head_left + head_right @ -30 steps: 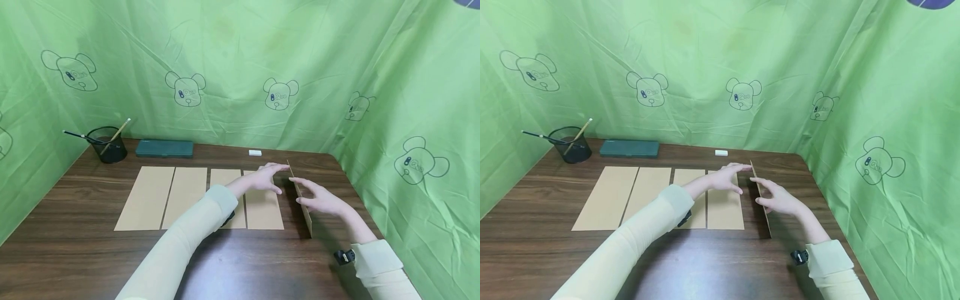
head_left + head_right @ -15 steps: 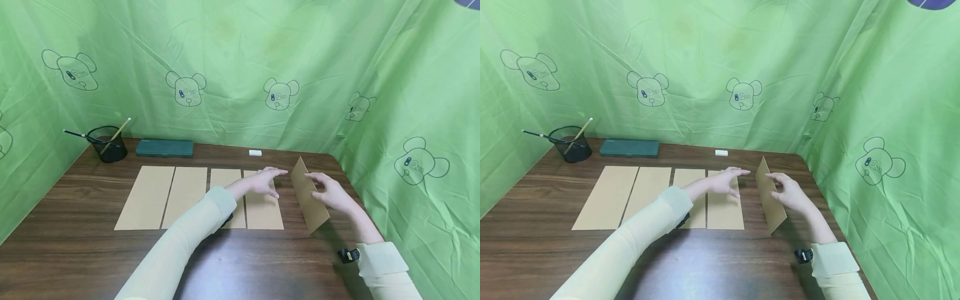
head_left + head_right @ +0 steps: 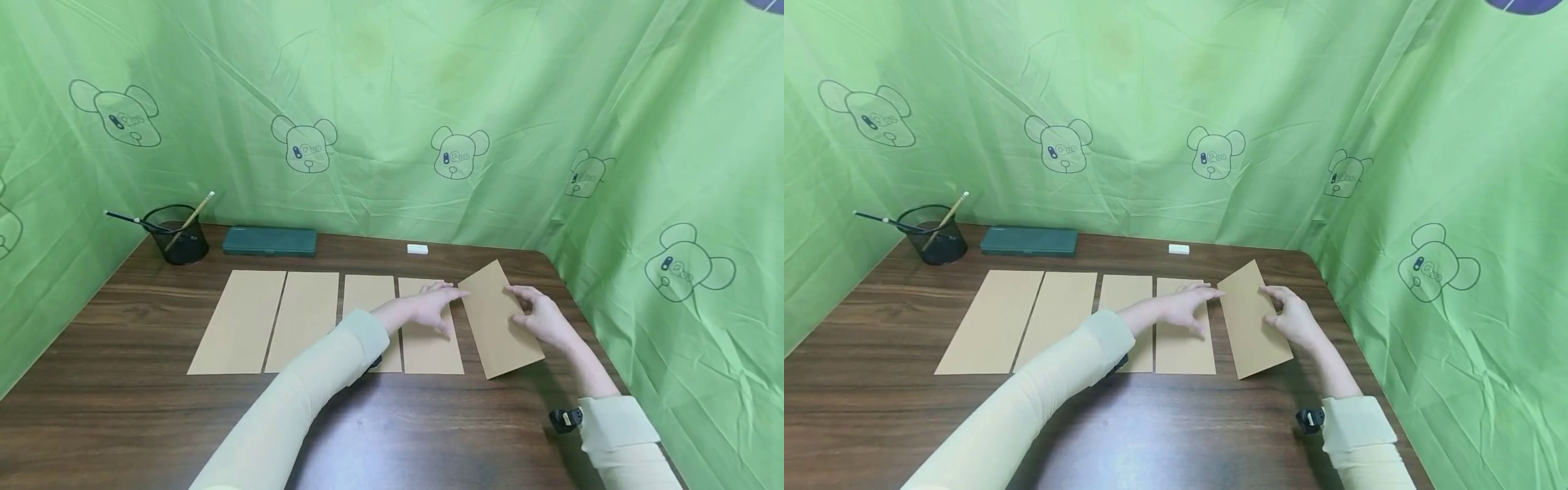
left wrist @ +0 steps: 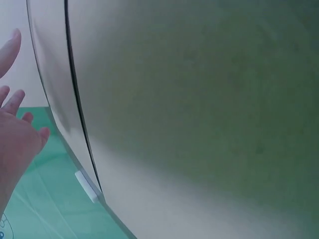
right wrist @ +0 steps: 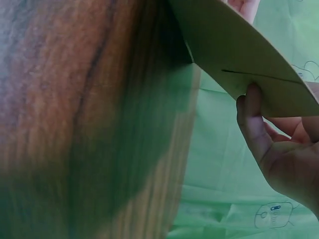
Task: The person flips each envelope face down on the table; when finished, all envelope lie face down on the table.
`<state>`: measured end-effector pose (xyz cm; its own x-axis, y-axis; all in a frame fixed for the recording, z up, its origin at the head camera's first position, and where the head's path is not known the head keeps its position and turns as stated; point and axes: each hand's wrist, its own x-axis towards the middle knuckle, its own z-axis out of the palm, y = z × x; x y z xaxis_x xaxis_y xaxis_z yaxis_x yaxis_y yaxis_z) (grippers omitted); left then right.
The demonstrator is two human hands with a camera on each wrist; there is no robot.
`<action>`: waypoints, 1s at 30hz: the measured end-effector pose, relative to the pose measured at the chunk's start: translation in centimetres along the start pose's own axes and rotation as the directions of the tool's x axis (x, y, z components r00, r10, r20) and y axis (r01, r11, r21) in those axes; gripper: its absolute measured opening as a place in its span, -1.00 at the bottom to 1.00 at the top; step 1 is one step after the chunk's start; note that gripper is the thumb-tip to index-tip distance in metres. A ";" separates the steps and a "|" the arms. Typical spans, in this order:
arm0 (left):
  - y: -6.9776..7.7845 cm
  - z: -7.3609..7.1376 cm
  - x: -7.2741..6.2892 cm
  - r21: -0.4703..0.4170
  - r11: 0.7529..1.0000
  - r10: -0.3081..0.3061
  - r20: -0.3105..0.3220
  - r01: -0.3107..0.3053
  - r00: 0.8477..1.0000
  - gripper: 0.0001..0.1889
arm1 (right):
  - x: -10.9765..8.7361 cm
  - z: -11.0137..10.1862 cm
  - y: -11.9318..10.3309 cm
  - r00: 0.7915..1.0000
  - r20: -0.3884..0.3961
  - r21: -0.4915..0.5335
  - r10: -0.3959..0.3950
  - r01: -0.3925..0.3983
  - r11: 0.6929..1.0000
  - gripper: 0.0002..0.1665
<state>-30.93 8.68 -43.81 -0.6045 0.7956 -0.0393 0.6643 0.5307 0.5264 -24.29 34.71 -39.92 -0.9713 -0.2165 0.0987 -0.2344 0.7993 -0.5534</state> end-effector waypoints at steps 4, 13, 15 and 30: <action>0.1 0.4 0.1 0.050 0.999 -0.020 0.022 0.019 1.000 0.05 | 0.1 0.6 0.7 0.999 0.020 0.054 0.034 -0.035 0.998 -0.28; 0.6 0.6 0.0 0.097 0.993 -0.072 0.076 0.064 0.995 -0.03 | 0.3 2.2 2.2 0.996 0.049 0.067 0.079 -0.082 0.994 -0.20; 0.5 0.6 0.1 0.108 0.992 -0.079 0.073 0.070 0.994 -0.03 | 0.3 2.5 2.5 0.995 0.065 0.044 0.075 -0.078 0.996 -0.16; 0.2 0.7 -0.1 0.119 0.986 -0.121 0.069 0.112 0.990 0.02 | 0.9 3.5 3.4 0.982 0.184 -0.099 0.047 -0.029 0.995 0.00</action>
<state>-30.45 8.91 -44.32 -0.6489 0.7437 -0.1609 0.6398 0.6478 0.4135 -25.83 35.27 -44.60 -0.9571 -0.2780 -0.0816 -0.2087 0.8568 -0.4715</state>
